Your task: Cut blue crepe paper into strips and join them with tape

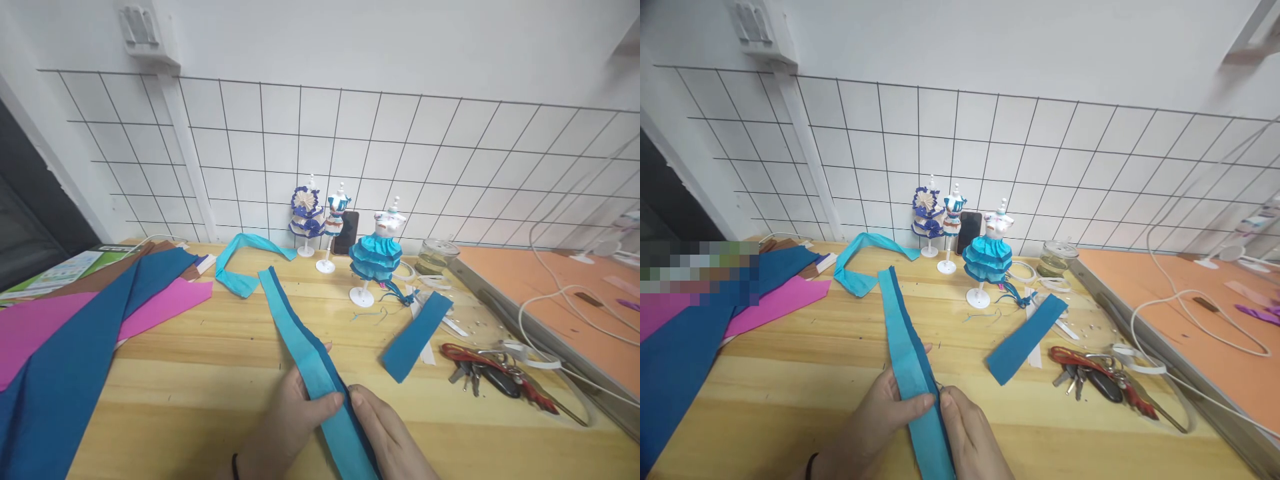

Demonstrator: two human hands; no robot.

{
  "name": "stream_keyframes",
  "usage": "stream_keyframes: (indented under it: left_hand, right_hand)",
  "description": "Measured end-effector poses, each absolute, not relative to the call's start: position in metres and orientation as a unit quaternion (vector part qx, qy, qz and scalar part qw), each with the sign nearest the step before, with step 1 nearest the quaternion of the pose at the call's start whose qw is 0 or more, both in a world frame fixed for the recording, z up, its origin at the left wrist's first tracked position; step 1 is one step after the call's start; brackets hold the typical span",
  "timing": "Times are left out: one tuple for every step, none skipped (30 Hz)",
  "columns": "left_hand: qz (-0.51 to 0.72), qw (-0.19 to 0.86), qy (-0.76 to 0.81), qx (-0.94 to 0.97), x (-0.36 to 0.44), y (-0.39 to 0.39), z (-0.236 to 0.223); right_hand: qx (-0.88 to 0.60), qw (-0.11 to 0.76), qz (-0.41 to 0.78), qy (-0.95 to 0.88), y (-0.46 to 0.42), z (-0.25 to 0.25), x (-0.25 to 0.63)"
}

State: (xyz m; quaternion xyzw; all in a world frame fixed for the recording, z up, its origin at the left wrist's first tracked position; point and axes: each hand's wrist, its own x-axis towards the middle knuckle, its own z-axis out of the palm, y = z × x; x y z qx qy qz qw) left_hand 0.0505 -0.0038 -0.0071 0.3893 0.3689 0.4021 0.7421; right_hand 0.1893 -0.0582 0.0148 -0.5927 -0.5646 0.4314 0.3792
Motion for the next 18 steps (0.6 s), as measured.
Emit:
stream_keyframes:
  left_hand:
    - [0.402, 0.743, 0.367, 0.39, 0.0505, -0.0037, -0.0074]
    - [0.402, 0.744, 0.364, 0.391, 0.0505, -0.0035, -0.0077]
    - [0.401, 0.745, 0.361, 0.393, 0.0506, -0.0034, -0.0082]
    - [0.399, 0.746, 0.36, 0.393, 0.0507, -0.0034, -0.0085]
    - [0.398, 0.746, 0.359, 0.395, 0.0509, -0.0033, -0.0088]
    - [0.397, 0.747, 0.358, 0.396, 0.0511, -0.0033, -0.0089]
    - [0.397, 0.746, 0.358, 0.397, 0.0512, -0.0032, -0.0089]
    - [0.399, 0.746, 0.356, 0.398, 0.0514, -0.0032, -0.0087]
    - [0.399, 0.746, 0.354, 0.398, 0.0515, -0.0031, -0.0084]
    - [0.401, 0.746, 0.352, 0.399, 0.0516, -0.003, -0.008]
    - [0.401, 0.746, 0.35, 0.399, 0.0516, -0.0029, -0.0078]
    - [0.402, 0.747, 0.349, 0.399, 0.0516, -0.0028, -0.0076]
    - [0.401, 0.748, 0.348, 0.399, 0.0516, -0.0028, -0.0076]
    - [0.401, 0.749, 0.347, 0.397, 0.0515, -0.0028, -0.0077]
    - [0.402, 0.75, 0.346, 0.396, 0.0515, -0.0028, -0.008]
    - [0.404, 0.75, 0.343, 0.395, 0.0516, -0.0029, -0.0084]
    - [0.405, 0.751, 0.342, 0.394, 0.0517, -0.0029, -0.0088]
    - [0.408, 0.75, 0.341, 0.394, 0.0518, -0.0031, -0.0091]
  right_hand:
    - [-0.597, 0.378, 0.433, -0.559, -0.0577, 0.0154, 0.1884]
    - [-0.602, 0.38, 0.433, -0.553, -0.0573, 0.0155, 0.1877]
    - [-0.606, 0.383, 0.432, -0.547, -0.057, 0.0153, 0.187]
    - [-0.609, 0.388, 0.43, -0.541, -0.0568, 0.015, 0.1865]
    - [-0.61, 0.392, 0.431, -0.537, -0.0567, 0.0146, 0.1861]
    - [-0.611, 0.396, 0.434, -0.532, -0.0566, 0.0143, 0.1857]
    - [-0.611, 0.399, 0.438, -0.526, -0.0566, 0.0141, 0.1855]
    - [-0.61, 0.401, 0.442, -0.521, -0.0566, 0.014, 0.1853]
    - [-0.609, 0.401, 0.446, -0.518, -0.0566, 0.0139, 0.1852]
    - [-0.61, 0.399, 0.45, -0.516, -0.0567, 0.0138, 0.1851]
    - [-0.611, 0.396, 0.451, -0.516, -0.0568, 0.0136, 0.1851]
    - [-0.614, 0.394, 0.448, -0.517, -0.057, 0.0133, 0.1851]
    - [-0.618, 0.393, 0.444, -0.517, -0.0574, 0.0127, 0.1851]
    - [-0.622, 0.393, 0.438, -0.517, -0.0578, 0.012, 0.1852]
    - [-0.625, 0.392, 0.435, -0.517, -0.0582, 0.0111, 0.1853]
    - [-0.626, 0.392, 0.434, -0.516, -0.0587, 0.0101, 0.1854]
    - [-0.626, 0.392, 0.434, -0.515, -0.0591, 0.0092, 0.1855]
    - [-0.627, 0.394, 0.434, -0.513, -0.0594, 0.0084, 0.1855]
